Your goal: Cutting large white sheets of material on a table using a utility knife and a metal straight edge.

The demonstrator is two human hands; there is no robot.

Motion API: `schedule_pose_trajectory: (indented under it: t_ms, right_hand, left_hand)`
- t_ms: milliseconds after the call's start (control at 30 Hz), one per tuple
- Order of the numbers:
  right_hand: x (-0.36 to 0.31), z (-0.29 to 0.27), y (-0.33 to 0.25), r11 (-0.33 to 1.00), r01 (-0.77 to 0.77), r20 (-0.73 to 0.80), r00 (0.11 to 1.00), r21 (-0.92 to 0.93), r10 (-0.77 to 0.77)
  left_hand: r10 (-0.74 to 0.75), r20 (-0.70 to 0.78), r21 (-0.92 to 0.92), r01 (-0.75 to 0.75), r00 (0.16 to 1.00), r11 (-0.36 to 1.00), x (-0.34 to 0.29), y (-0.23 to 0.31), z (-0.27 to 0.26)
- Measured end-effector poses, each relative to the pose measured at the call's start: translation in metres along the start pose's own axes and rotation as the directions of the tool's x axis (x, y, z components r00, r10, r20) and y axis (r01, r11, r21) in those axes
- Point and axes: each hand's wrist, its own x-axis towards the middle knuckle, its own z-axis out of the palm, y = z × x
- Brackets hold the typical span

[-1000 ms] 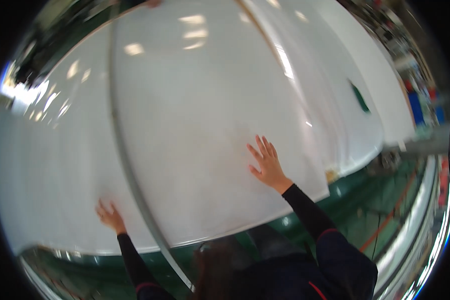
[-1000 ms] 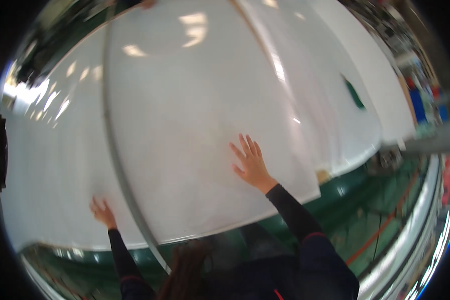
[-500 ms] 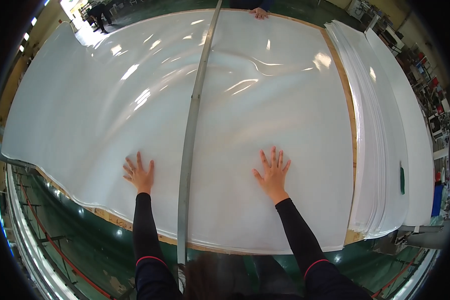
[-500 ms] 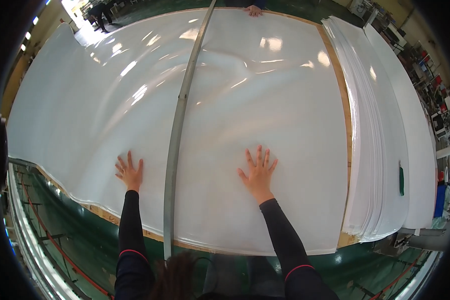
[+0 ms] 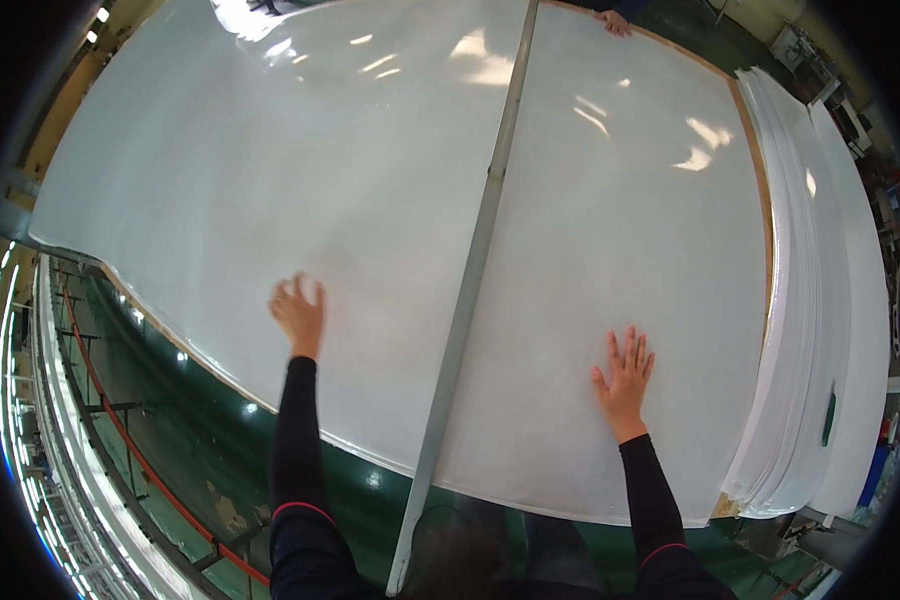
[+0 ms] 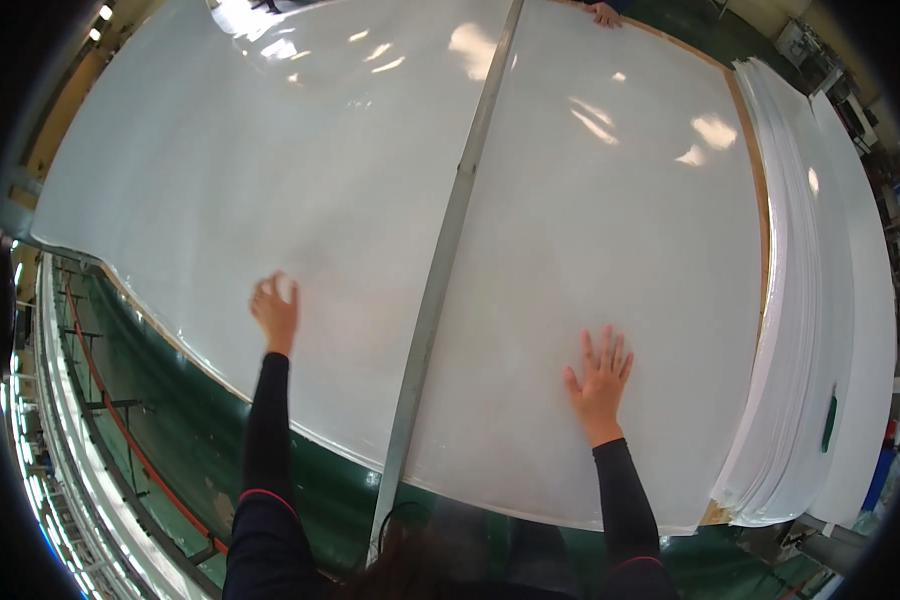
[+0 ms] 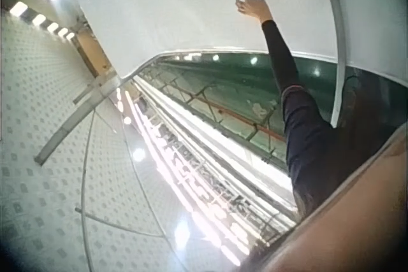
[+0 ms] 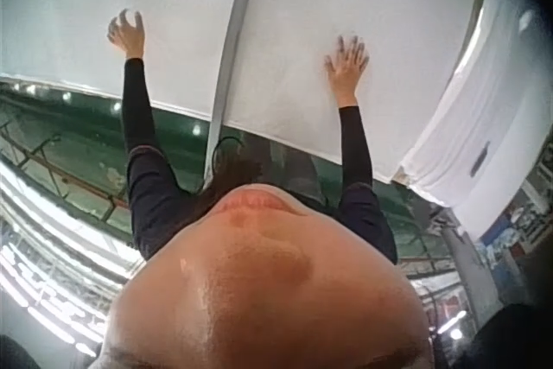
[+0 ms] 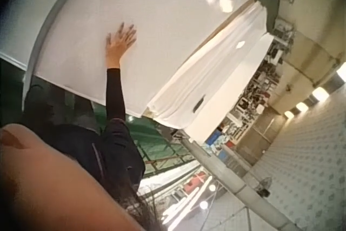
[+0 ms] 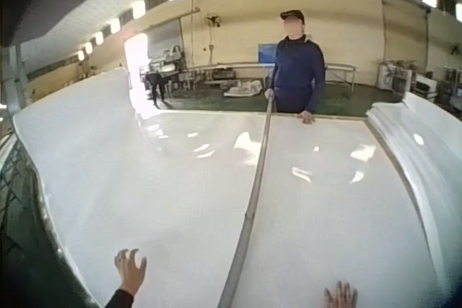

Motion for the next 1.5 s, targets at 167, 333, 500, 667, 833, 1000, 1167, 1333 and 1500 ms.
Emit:
schedule_pose_trajectory:
  t_ms: [167,333,500,667,833,1000,1167,1333,1500]
  right_hand:
    - [0.011,0.013,-0.01,1.0,-0.004,0.049,0.999,-0.011,0.005]
    - [0.053,0.025,-0.033,0.999,-0.035,0.048,0.998,0.025,0.034]
    - [0.093,0.038,-0.042,0.999,-0.039,0.014,0.999,0.01,0.038]
    - [0.123,0.038,-0.068,0.993,-0.02,-0.01,1.0,0.112,0.021]
    - [0.092,0.04,-0.061,0.997,-0.057,0.018,0.998,0.056,0.057]
    - [0.026,0.037,-0.119,0.981,-0.096,0.091,0.993,0.168,0.081]
    - [0.045,0.044,-0.125,0.972,-0.082,0.019,0.997,0.222,0.08]
    - [0.123,0.051,-0.108,0.944,0.027,-0.187,0.982,0.33,0.037]
    - [0.105,0.057,-0.093,0.945,-0.012,-0.194,0.978,0.326,0.079]
  left_hand:
    - [-0.383,0.162,0.336,0.313,0.91,0.888,0.052,-0.065,0.044]
    - [-0.368,0.207,0.293,0.302,0.906,0.907,0.1,-0.076,0.066]
    - [-0.398,0.274,0.277,0.325,0.876,0.904,0.131,-0.078,0.091]
    - [-0.51,0.249,0.413,0.386,0.823,0.825,0.164,-0.094,0.099]
    - [-0.213,0.241,0.15,0.181,0.947,0.972,0.05,-0.013,0.111]
    - [-0.18,0.224,0.162,0.146,0.958,0.976,0.027,-0.087,0.049]
    - [-0.231,0.314,0.231,0.162,0.921,0.959,0.05,-0.085,0.063]
    - [-0.285,0.295,0.227,0.222,0.912,0.948,0.087,-0.072,0.053]
    - [-0.036,0.285,0.085,0.012,0.958,0.996,-0.021,0.0,0.056]
